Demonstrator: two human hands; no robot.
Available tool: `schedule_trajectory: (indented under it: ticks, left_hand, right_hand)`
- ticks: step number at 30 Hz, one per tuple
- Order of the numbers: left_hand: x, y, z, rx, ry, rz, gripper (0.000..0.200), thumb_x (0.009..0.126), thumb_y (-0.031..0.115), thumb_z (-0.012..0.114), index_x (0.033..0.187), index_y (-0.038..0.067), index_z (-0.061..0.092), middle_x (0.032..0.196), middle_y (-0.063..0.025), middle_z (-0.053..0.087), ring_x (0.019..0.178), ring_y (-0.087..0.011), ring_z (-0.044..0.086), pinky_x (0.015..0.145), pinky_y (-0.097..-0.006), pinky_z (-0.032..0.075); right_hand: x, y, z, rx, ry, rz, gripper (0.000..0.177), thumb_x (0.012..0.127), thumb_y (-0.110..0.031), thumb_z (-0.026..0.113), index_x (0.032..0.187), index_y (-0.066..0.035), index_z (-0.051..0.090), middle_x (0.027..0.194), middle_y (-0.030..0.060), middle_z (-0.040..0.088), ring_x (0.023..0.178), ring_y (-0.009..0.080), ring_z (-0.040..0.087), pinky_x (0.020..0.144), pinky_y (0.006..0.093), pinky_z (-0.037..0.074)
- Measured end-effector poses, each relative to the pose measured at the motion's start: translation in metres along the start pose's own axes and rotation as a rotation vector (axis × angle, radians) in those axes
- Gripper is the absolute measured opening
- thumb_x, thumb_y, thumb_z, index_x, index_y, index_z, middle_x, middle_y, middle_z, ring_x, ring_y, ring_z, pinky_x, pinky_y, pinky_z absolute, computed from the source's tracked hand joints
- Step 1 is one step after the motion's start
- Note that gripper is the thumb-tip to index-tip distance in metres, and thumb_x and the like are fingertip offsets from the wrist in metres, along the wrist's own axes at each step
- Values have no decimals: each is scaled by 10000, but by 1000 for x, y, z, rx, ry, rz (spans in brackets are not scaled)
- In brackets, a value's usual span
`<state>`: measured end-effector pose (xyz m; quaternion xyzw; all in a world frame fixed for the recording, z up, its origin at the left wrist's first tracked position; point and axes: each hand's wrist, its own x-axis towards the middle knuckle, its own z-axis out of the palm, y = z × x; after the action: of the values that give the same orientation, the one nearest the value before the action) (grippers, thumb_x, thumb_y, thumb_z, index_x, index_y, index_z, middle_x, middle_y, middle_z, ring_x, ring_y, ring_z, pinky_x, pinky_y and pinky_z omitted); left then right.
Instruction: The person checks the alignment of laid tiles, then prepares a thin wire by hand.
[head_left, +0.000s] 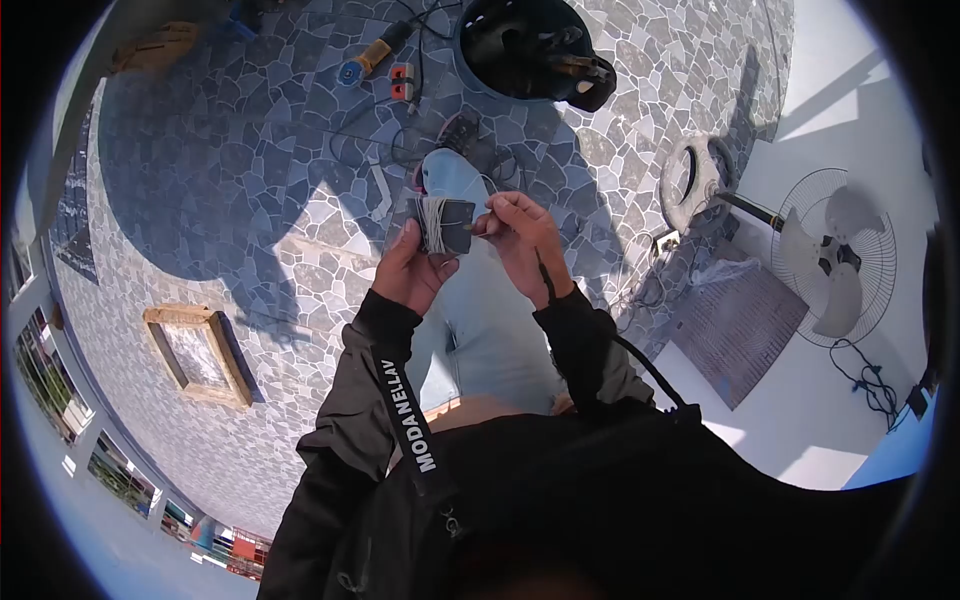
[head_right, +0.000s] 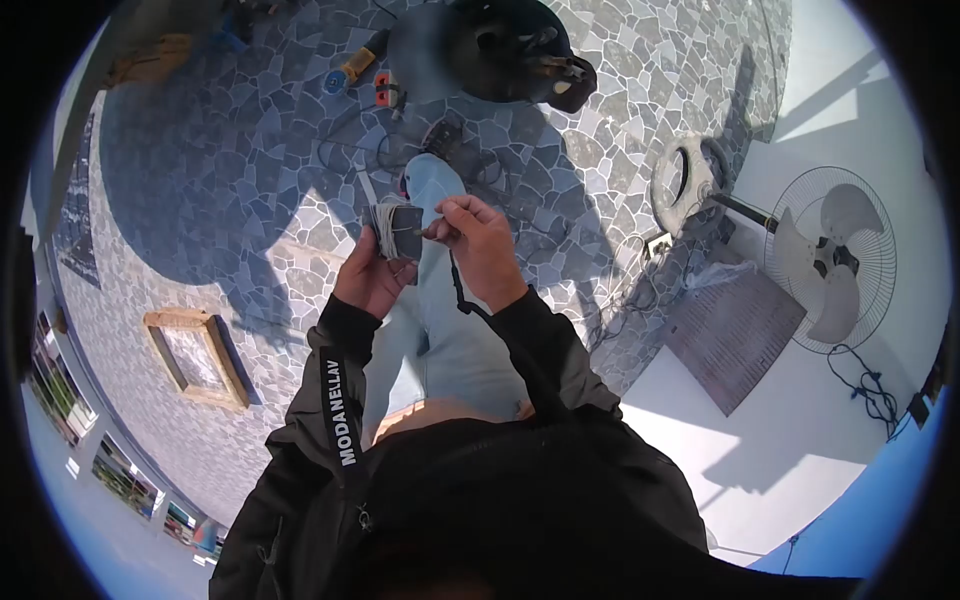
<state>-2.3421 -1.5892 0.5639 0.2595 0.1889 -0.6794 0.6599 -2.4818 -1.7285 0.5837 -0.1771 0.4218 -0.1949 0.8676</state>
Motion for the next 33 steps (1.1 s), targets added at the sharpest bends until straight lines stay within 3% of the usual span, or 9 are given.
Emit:
schedule_trajectory:
  ticks: [3, 5, 9, 12, 15, 23, 26, 29, 33]
  left_hand:
    - [-83, -24, 24, 66, 153, 155, 348, 967, 359, 548, 1197, 98, 532, 1071, -71, 656, 893, -197, 663, 722, -308, 527]
    - [-125, -41, 27, 42, 173, 291, 335, 956, 347, 573, 1183, 104, 538, 1048, -59, 653, 873, -189, 652, 707, -299, 509]
    - [-186, -53, 48, -9, 310, 552, 322, 934, 340, 618, 1153, 113, 555, 991, -24, 637, 845, -161, 612, 685, -281, 461]
    - [-219, -49, 68, 125, 284, 626, 307, 940, 322, 611, 1153, 113, 538, 1017, -32, 628, 913, -166, 604, 759, -311, 477]
    - [-248, -33, 82, 226, 220, 698, 314, 946, 297, 603, 1161, 84, 522, 1069, -66, 628, 968, -194, 623, 831, -364, 516]
    - [-287, -12, 100, 28, 79, 782, 248, 978, 236, 539, 1171, 82, 517, 1081, -72, 633, 974, -187, 641, 792, -378, 556]
    - [-281, -15, 95, -134, -150, 752, 246, 971, 281, 543, 1155, 118, 543, 1093, -65, 641, 979, -193, 642, 799, -380, 555]
    - [-278, -14, 96, -21, 150, 751, 287, 961, 290, 569, 1184, 111, 541, 1089, -59, 640, 967, -170, 640, 780, -318, 541]
    - [-265, -19, 43, -208, 502, 991, 277, 940, 285, 618, 1088, 62, 548, 979, -41, 631, 812, -132, 609, 708, -268, 500]
  right_hand:
    - [-64, 1, 42, 67, -147, 45, 147, 957, -133, 543, 1012, -9, 603, 735, 21, 528, 703, 161, 556, 793, 359, 491]
    - [-106, 3, 65, -92, -203, -87, 140, 952, -129, 551, 1010, -9, 595, 715, 11, 498, 641, 135, 511, 714, 327, 473]
    - [-171, -16, 100, -203, -279, 0, 136, 947, -132, 561, 994, -8, 591, 700, -1, 462, 587, 100, 456, 633, 295, 426]
    - [-195, -33, 112, -314, -417, 5, 138, 946, -152, 562, 964, -16, 578, 684, -15, 413, 541, 75, 390, 588, 280, 384]
    - [-205, -58, 130, -149, -385, -22, 123, 934, -148, 574, 963, -29, 588, 673, -29, 410, 554, 73, 412, 602, 281, 421]
    - [-168, -133, 192, -39, -570, -147, 135, 962, -192, 539, 950, -58, 551, 698, -17, 420, 585, 97, 403, 583, 272, 381]
    - [-161, -152, 207, -69, -498, -160, 158, 968, -176, 526, 1017, -31, 563, 712, -6, 462, 608, 110, 425, 592, 281, 395]
    - [-156, -165, 210, -121, -441, -200, 165, 971, -174, 523, 1033, -27, 569, 713, -5, 462, 607, 110, 422, 592, 281, 395]
    - [-141, -188, 198, -114, -422, -186, 182, 975, -175, 517, 1058, -20, 566, 709, -5, 450, 591, 104, 404, 567, 274, 378]
